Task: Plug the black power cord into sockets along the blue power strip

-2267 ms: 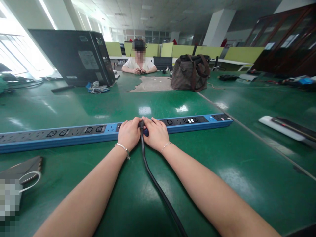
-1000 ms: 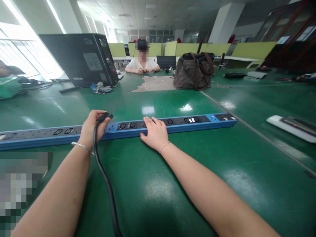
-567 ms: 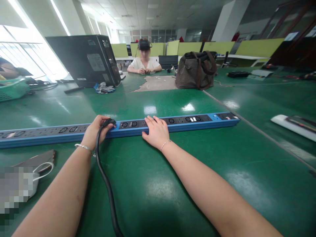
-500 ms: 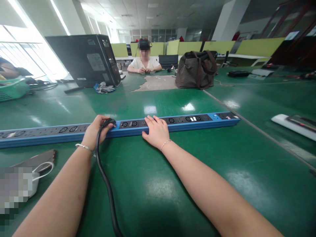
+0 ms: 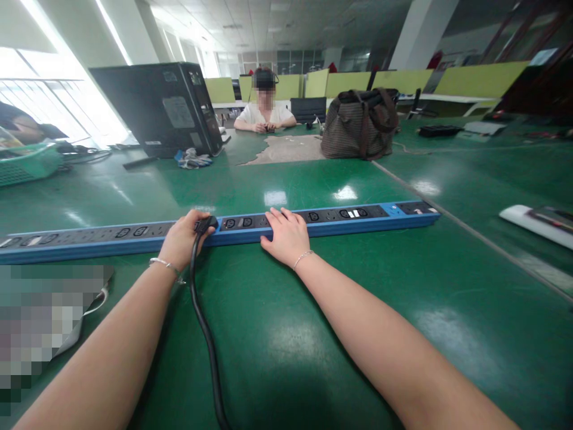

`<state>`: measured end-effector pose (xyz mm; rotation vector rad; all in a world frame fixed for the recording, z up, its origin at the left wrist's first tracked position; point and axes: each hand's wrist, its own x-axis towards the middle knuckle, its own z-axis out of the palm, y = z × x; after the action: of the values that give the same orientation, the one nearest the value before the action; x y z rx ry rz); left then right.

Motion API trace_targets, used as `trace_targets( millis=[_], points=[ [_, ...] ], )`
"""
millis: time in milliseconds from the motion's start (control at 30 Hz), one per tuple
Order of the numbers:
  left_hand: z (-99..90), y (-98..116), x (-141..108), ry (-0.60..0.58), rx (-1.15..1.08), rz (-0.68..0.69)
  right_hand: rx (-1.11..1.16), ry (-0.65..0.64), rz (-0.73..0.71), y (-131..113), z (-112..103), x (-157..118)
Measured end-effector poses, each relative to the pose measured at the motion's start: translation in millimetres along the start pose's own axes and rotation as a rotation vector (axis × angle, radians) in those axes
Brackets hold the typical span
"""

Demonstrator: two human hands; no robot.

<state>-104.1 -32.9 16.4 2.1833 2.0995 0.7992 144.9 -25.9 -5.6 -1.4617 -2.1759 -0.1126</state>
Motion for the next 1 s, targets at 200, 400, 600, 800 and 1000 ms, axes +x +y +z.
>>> trace_targets(
  millis=[200,400,600,800,1000],
  points=[
    [-5.2,-0.1,1.3,-0.064,0.065,-0.051,-0.006,0.006,-0.01,1.0,1.7,-0.1],
    [-0.1,-3.6,-0.8,-0.02,0.019,-0.057,-0.018,0.012,0.011,-1.0,1.0,-0.4],
    [10.1,-10.9,-2.2,0.055,-0.01,-0.02,-0.011,0.015,0.006,-1.8,1.3,-0.3],
    [12.5,-3.2,0.0,0.08,0.091,-0.079,-0.011,0.022,0.006,-2.4,1.8,-0.3],
    [15.8,-2.4,-0.1,0.125,0.08,-0.012,-0.013,0.008,0.009,-1.8,0.8,-0.5]
  ],
)
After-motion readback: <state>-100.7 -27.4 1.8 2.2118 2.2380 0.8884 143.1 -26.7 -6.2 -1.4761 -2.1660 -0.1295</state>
